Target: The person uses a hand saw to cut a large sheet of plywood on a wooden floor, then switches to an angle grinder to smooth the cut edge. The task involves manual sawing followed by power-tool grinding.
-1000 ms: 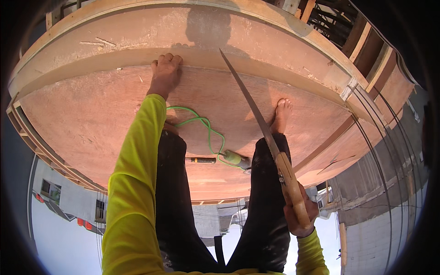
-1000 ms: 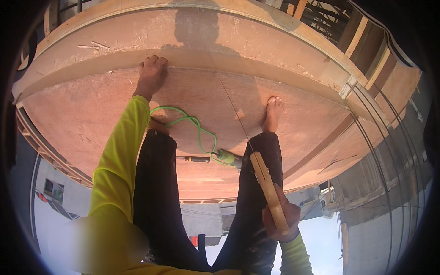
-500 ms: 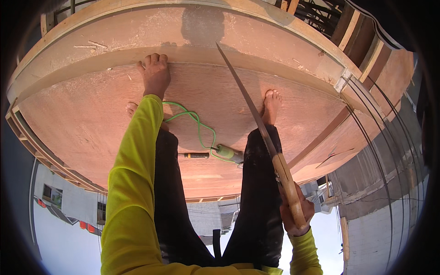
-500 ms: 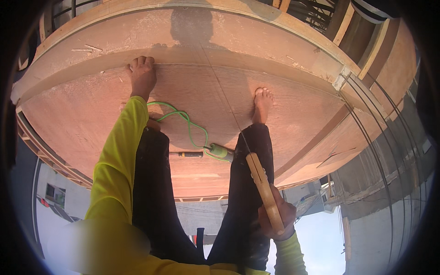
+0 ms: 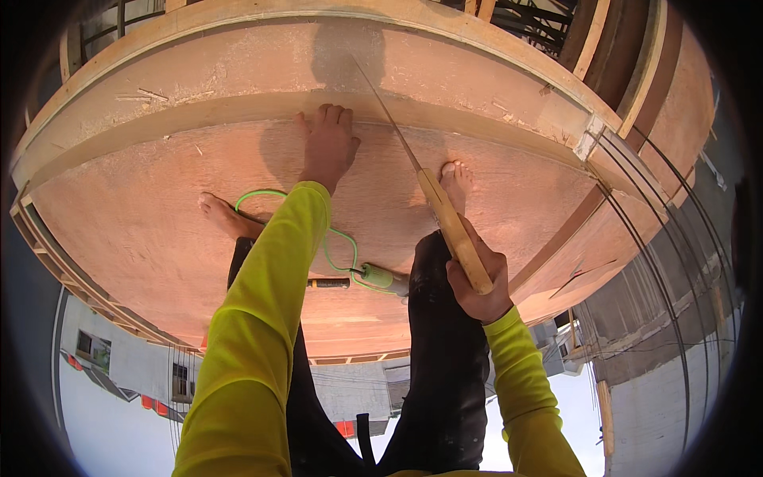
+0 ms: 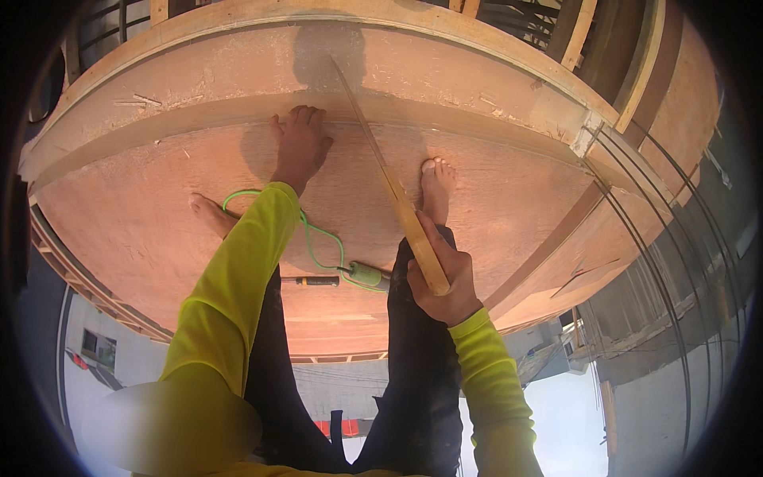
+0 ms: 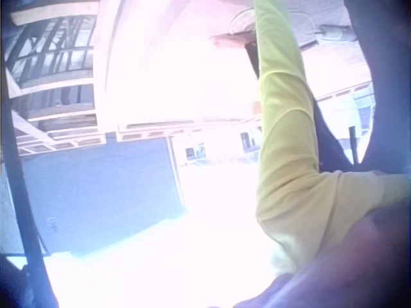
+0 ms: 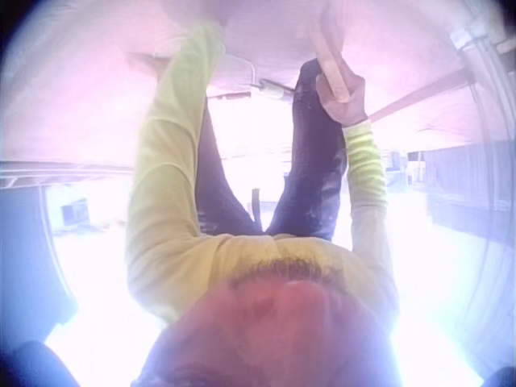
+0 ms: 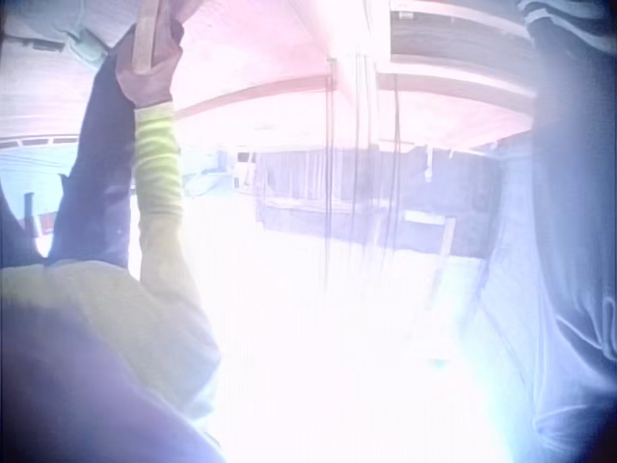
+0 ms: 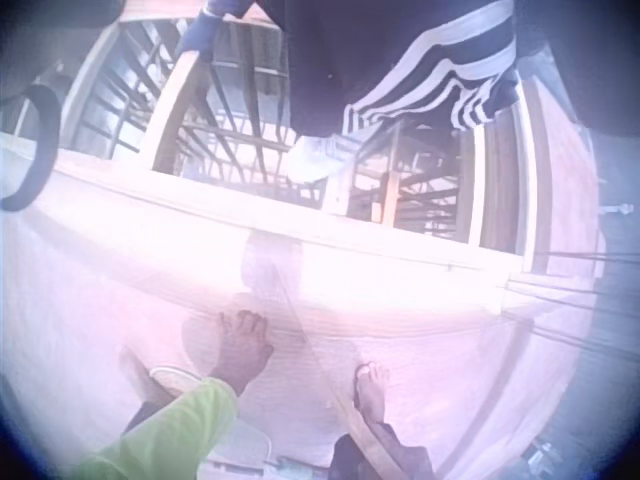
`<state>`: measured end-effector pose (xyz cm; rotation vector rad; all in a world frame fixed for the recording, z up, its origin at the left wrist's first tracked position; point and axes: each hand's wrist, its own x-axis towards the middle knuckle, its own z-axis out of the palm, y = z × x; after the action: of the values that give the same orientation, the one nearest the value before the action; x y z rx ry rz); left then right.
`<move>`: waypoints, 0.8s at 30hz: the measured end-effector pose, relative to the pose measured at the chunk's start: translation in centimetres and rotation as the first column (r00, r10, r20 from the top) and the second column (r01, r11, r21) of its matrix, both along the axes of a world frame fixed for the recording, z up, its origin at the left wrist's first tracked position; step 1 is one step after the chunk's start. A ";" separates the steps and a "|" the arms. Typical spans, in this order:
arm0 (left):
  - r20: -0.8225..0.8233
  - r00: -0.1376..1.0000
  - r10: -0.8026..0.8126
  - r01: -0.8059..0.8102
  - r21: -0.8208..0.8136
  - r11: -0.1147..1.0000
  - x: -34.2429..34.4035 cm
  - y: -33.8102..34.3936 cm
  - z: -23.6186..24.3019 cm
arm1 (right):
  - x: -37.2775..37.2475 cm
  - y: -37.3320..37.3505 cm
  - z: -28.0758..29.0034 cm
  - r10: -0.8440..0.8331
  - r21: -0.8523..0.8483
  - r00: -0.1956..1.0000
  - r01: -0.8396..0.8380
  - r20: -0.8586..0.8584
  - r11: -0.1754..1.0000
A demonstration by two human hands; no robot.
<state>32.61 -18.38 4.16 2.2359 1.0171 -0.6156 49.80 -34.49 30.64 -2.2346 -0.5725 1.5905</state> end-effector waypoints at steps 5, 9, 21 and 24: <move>-0.070 0.997 -0.028 0.030 0.015 0.999 -0.5 -0.1 -0.5 | 1.3 -2.4 6.6 0.076 0.053 0.989 -0.083 0.125 0.995; -0.112 0.989 -0.101 0.110 0.073 0.991 -0.2 -0.1 -1.4 | 4.4 -5.6 14.4 0.285 -0.138 0.917 -0.256 0.278 0.957; -0.103 0.990 -0.101 0.117 0.157 0.981 0.2 0.0 -2.3 | 6.5 -9.6 12.4 0.215 -0.096 0.951 -0.199 0.220 0.975; -0.163 0.980 -0.114 0.143 0.176 0.974 -0.5 -0.8 -2.3 | 6.7 -9.2 11.0 0.152 -0.061 0.976 -0.144 0.159 0.988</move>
<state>32.06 -19.18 1.89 2.4661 1.0480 -0.7867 56.46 -43.72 41.66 -2.4254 -0.7690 1.5135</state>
